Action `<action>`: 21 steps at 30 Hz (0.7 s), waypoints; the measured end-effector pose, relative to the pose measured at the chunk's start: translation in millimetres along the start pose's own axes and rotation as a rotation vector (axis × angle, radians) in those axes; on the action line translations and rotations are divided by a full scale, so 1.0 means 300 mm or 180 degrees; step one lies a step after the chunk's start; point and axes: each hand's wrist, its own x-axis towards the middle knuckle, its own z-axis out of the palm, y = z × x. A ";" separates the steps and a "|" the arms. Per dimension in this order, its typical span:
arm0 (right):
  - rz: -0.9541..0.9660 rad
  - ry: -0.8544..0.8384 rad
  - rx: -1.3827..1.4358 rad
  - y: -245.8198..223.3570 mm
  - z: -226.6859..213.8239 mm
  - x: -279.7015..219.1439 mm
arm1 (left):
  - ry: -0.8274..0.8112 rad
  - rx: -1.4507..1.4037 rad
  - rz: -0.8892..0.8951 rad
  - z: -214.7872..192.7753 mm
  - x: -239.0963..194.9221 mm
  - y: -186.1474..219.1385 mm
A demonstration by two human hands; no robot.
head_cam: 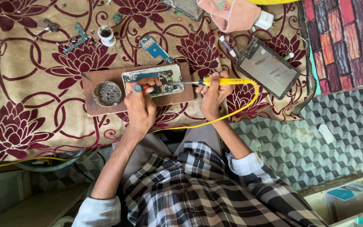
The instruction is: The person uses a soldering iron and a desoldering pump to remove components from a circuit board. They repeatedly heat solder joints and use the pump to extract molten solder, working on a single board throughout the clip.
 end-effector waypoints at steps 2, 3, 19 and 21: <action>-0.0019 0.0025 -0.0113 -0.001 0.004 0.002 | -0.0011 0.0006 -0.0017 -0.002 0.003 0.005; -0.0029 0.0033 -0.0167 -0.002 0.007 0.004 | -0.0019 0.0001 -0.0045 -0.003 0.004 0.008; -0.0135 -0.0101 -0.0254 0.021 -0.008 -0.010 | -0.0155 -0.0258 -0.0325 0.004 -0.012 0.003; 0.0041 -0.0036 -0.0132 0.024 -0.011 -0.004 | -0.0143 -0.0250 -0.0354 0.000 -0.001 0.010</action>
